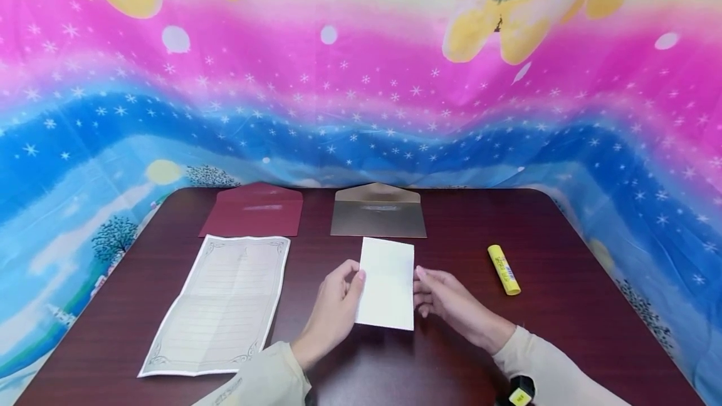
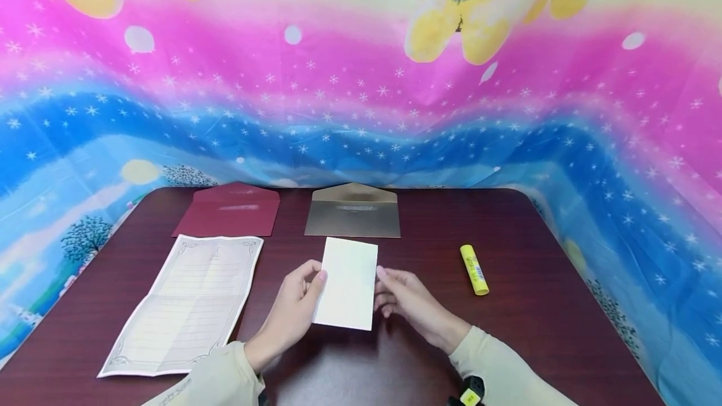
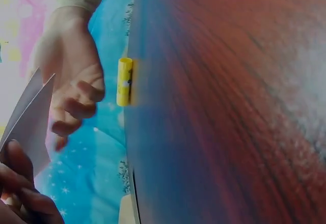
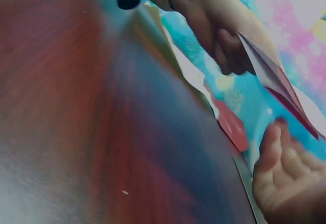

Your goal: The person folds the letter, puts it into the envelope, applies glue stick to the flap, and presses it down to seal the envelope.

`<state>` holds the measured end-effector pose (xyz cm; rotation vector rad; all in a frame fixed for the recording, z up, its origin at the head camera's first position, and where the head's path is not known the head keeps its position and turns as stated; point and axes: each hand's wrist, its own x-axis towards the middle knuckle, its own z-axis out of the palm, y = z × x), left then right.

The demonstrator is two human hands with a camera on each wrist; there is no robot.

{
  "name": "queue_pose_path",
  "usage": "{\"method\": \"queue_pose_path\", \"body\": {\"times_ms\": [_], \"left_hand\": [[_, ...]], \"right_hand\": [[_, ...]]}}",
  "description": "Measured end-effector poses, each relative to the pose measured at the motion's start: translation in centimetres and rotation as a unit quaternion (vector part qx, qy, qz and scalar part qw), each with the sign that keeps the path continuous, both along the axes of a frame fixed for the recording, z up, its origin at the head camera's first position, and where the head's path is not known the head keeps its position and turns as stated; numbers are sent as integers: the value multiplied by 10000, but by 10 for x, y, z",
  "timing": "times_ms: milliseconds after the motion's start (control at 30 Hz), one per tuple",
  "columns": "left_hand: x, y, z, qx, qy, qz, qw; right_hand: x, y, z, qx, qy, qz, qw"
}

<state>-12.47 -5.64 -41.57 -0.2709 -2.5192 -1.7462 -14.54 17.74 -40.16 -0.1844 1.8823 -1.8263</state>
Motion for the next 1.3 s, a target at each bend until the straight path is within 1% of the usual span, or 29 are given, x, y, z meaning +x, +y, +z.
{"method": "queue_pose_path", "body": {"times_ms": [67,133,233,300,333,400,467,600,700,800,867,933,1000,1100,1200,1300], "left_hand": [[-1,2,-2,73,-11,-100,9999],[-2,3,-2,177,-25,-269,9995],[-6,2,0,269,23,-553,9981],[-9,2,5,162,135,-645,9977],[-11,2,8,89,186,-641,9977],[-17,1,14,-35,255,-540,9982],[-23,0,21,-96,263,-365,9989],[-38,-4,32,-229,196,-37,9995],[-54,-5,34,-638,133,232,9976],[-74,-5,27,-1207,62,579,9910],[-90,-6,19,-1620,39,814,9834],[-103,-7,12,-1943,-42,947,9763],[-115,-8,7,-2255,-189,994,9690],[-127,-6,5,-2623,-438,929,9595],[-140,-6,3,-2854,-648,893,9521],[-151,-9,-1,-3023,-851,1021,9439]], "right_hand": [[3,-4,-2,34,182,145,9997],[5,-6,-4,179,485,103,9986],[5,-5,-6,525,845,-255,9947],[4,-3,-6,670,947,-470,9921],[3,-2,-6,723,971,-560,9911],[1,1,-4,756,986,-692,9898],[0,4,-3,769,996,-795,9889],[-3,9,1,799,975,-882,9881],[-6,13,1,826,955,-898,9879],[-8,15,0,801,970,-917,9878],[-9,16,-2,769,987,-925,9878],[-10,17,-3,752,975,-942,9879],[-10,18,-4,760,950,-976,9878],[-10,20,-5,798,910,-1050,9871],[-10,20,-5,800,907,-1083,9867],[-11,19,-6,728,907,-1028,9879]]}}
